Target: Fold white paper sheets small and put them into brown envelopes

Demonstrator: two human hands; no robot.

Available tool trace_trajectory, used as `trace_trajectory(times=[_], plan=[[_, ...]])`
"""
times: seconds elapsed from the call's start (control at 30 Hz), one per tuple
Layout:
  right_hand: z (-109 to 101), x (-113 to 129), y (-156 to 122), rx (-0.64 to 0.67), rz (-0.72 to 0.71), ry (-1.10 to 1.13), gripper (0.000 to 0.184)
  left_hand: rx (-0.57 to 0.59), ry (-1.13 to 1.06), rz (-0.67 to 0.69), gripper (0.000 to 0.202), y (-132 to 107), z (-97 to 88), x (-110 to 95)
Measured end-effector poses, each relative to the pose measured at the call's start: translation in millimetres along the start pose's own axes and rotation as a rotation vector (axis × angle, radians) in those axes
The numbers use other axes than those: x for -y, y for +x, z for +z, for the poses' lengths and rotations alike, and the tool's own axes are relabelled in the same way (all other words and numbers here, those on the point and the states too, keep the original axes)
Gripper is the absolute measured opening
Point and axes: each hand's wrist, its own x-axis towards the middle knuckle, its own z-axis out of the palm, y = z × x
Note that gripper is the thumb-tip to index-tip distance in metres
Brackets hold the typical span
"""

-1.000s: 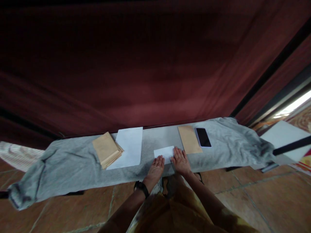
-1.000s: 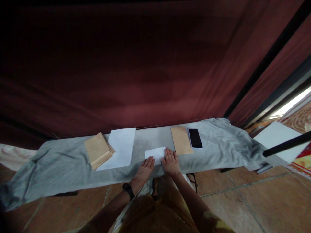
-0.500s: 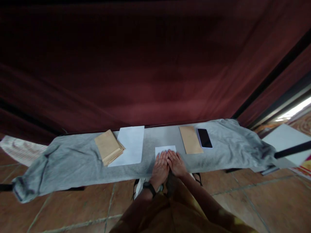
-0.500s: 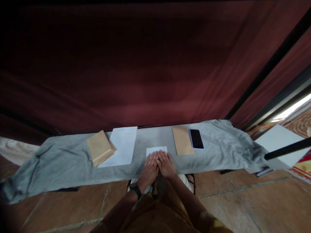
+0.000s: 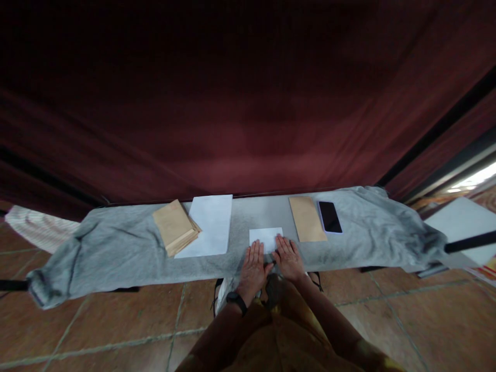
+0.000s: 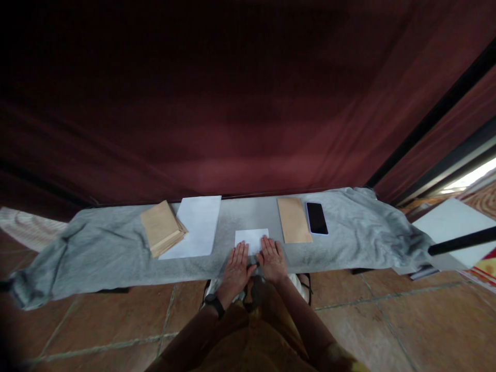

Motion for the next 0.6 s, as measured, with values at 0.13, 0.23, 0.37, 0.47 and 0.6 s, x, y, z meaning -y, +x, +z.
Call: trace_trajectory(times=[0.13, 0.23, 0.37, 0.47, 0.6], plan=[[-3.0, 1.8, 1.3, 0.012, 0.005, -0.013, 0.054, -0.012, -0.016, -0.014, 0.064, 5.0, 2.9, 0.5], [-2.2, 1.5, 1.2, 0.009, 0.015, -0.018, 0.053, -0.03, -0.057, 0.008, 0.058, 17.1, 6.5, -1.6], [2.6, -0.6, -0.1, -0.001, -0.009, -0.019, 0.054, -0.016, -0.117, 0.065, 0.056, 39.3, 11.4, -7.2], [7.1, -1.5, -0.8, -0.033, -0.026, -0.017, 0.055, 0.006, -0.135, 0.058, 0.057, 52.9, 13.9, -8.5], [11.2, -1.7, -0.9, -0.083, -0.028, -0.021, 0.053, -0.001, -0.12, 0.01, 0.062, 58.9, 15.8, -0.4]])
